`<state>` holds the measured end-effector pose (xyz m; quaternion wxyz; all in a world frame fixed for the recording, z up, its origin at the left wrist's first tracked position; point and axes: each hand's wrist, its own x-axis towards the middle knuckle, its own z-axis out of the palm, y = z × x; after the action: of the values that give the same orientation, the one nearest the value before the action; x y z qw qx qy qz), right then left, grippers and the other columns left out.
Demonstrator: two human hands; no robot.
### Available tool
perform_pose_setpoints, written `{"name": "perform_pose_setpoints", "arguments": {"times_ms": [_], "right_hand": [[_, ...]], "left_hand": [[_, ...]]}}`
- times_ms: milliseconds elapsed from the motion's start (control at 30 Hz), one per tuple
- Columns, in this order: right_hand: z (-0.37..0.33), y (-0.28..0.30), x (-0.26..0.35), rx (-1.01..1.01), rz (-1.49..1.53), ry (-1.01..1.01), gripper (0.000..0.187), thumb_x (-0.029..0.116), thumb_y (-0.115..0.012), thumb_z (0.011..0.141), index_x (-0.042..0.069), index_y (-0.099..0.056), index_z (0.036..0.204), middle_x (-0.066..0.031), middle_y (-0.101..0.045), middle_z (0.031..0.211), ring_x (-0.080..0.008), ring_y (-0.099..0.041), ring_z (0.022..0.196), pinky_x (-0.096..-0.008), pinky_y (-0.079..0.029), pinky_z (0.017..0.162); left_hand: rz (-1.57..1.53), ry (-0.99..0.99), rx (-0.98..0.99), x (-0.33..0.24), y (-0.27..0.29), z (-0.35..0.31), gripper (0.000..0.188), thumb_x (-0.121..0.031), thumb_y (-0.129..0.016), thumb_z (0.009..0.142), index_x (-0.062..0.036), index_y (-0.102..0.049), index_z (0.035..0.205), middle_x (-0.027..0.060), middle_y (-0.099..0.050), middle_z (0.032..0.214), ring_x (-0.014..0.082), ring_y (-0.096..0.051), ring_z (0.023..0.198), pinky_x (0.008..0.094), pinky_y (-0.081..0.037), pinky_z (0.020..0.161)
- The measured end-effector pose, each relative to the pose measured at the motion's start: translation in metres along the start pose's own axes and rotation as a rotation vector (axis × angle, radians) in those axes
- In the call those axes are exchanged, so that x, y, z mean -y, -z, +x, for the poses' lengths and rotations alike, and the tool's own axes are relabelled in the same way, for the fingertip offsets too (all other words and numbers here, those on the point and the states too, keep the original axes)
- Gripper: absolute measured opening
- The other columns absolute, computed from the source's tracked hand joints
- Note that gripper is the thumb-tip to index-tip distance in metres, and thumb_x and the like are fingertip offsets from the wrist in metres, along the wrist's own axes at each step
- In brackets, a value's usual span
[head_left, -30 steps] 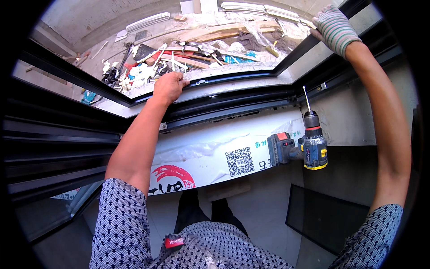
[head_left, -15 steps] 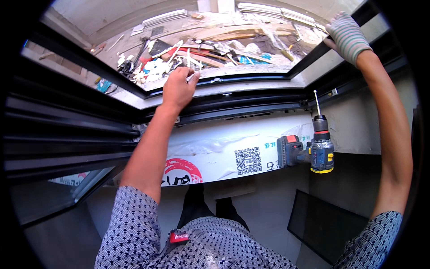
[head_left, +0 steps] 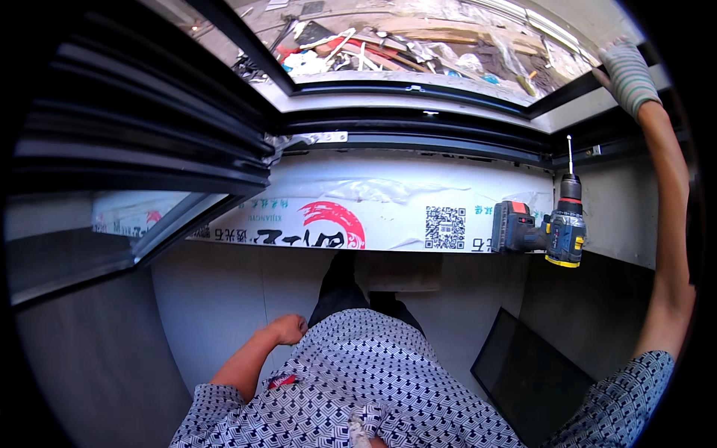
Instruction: The person removes a yellow protective strip from a black metal frame and positions it against a window opening. They then use a cordless drill to drive screws into the frame, securing it to the window structure.
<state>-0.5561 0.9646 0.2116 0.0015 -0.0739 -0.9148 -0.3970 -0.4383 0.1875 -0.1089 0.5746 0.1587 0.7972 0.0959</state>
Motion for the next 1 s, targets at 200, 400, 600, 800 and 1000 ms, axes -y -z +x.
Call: {"name": "perform_pose_setpoints", "arguments": {"times_ms": [200, 400, 600, 800, 1000], "right_hand": [[-0.007, 0.003, -0.014, -0.026, -0.046, 0.043, 0.031, 0.027, -0.077, 0.081, 0.001, -0.069, 0.097, -0.0203, -0.068, 0.099, -0.0370, -0.063, 0.107, -0.0453, -0.040, 0.112], [-0.002, -0.011, -0.009, -0.077, -0.019, 0.071, 0.041, 0.026, -0.080, 0.078, 0.001, -0.066, 0.108, -0.0221, -0.067, 0.106, -0.0371, -0.062, 0.110, -0.0458, -0.038, 0.113], [0.000, -0.020, -0.019, -0.019, -0.020, 0.064, 0.038, 0.026, -0.080, 0.079, 0.003, -0.065, 0.105, -0.0185, -0.066, 0.103, -0.0350, -0.062, 0.107, -0.0450, -0.038, 0.112], [0.004, -0.053, -0.038, -0.095, -0.028, 0.106, 0.039, 0.023, -0.081, 0.076, 0.003, -0.063, 0.103, -0.0186, -0.064, 0.101, -0.0372, -0.060, 0.106, -0.0473, -0.039, 0.110], [-0.005, -0.081, -0.064, -0.475, -0.121, 0.295, 0.040, 0.041, -0.074, 0.087, 0.002, -0.071, 0.098, -0.0168, -0.071, 0.091, -0.0321, -0.067, 0.085, -0.0439, -0.051, 0.082]], "left_hand": [[-0.453, 0.139, 0.264, 0.016, -0.025, 0.016, 0.007, -0.011, -0.063, 0.083, -0.0058, -0.065, 0.079, 0.0039, -0.064, 0.071, 0.0167, -0.063, 0.063, 0.0352, -0.055, 0.056], [-0.587, 0.105, 0.238, 0.007, -0.036, 0.037, 0.024, -0.017, -0.055, 0.092, -0.0096, -0.058, 0.070, 0.0002, -0.058, 0.063, 0.0125, -0.056, 0.054, 0.0307, -0.049, 0.052], [-0.692, 0.020, 0.168, -0.021, -0.041, 0.061, 0.027, -0.014, -0.053, 0.093, -0.0094, -0.055, 0.066, 0.0011, -0.055, 0.060, 0.0124, -0.050, 0.051, 0.0301, -0.040, 0.049], [-0.890, 0.003, 0.066, -0.034, -0.052, 0.084, 0.013, -0.015, -0.058, 0.096, -0.0059, -0.065, 0.090, 0.0075, -0.066, 0.078, 0.0151, -0.060, 0.064, 0.0322, -0.050, 0.060], [-0.613, -0.137, -0.033, -0.048, -0.068, 0.109, 0.031, -0.009, -0.059, 0.090, 0.0034, -0.065, 0.118, 0.0222, -0.071, 0.108, 0.0305, -0.070, 0.094, 0.0367, -0.053, 0.088]]}}
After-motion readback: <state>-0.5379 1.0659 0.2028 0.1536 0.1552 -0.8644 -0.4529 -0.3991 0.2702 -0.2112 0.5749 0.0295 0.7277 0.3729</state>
